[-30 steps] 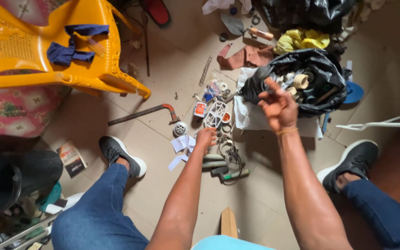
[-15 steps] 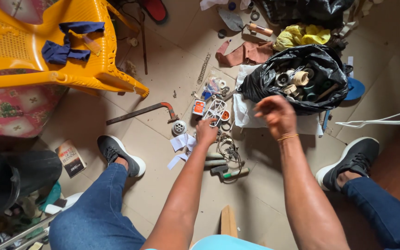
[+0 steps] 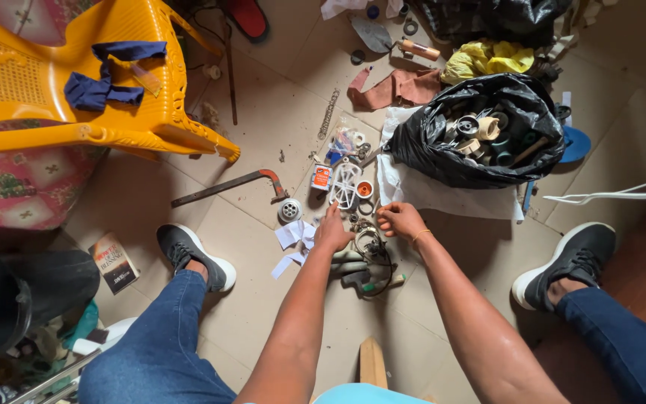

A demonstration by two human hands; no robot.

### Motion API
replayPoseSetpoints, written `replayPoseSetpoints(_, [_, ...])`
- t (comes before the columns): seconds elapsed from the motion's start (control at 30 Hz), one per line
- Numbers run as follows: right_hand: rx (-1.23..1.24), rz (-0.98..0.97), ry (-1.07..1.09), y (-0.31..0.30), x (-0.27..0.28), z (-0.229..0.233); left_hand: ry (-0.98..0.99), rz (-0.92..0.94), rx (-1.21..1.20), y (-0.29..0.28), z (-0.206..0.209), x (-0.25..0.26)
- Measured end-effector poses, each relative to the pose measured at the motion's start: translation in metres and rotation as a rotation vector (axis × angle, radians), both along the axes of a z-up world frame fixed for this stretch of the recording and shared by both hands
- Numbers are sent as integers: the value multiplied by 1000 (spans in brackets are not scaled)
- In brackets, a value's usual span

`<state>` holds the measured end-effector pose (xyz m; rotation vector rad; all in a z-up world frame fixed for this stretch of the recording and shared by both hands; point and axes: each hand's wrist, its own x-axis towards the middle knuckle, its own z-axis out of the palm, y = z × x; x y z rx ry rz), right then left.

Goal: The person is sorting through various small plumbing and mechanical connectors, applying sealant tape to one, and organizing them on the floor.

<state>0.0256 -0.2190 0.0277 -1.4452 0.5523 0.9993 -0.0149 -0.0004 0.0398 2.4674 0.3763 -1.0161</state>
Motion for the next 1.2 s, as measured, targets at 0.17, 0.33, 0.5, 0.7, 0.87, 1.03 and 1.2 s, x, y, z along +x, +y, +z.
replayPoseSetpoints(0.17, [-7,13,-30,2,-3,-10,-8,-35,-22,-3,15,-1])
replayPoseSetpoints(0.33, [25,3,-29,3,-5,-6,87,-160,8,-14,33,-1])
replayPoseSetpoints(0.5, [101,-48,4,-4,-10,-26,8,-114,1,-19,44,-1])
replayPoseSetpoints(0.7, [-10,-118,-41,11,13,46,-582,36,-143,-46,65,-1])
replayPoseSetpoints(0.87, [222,-271,-278,18,19,-16,-882,-31,-192,-67,105,12])
replayPoseSetpoints(1.03, [150,-532,-610,-1,47,64,-1142,-184,-197,-70,120,27])
replayPoseSetpoints(1.2, [232,-953,-528,-58,81,107,-1014,307,-288,-71,108,35])
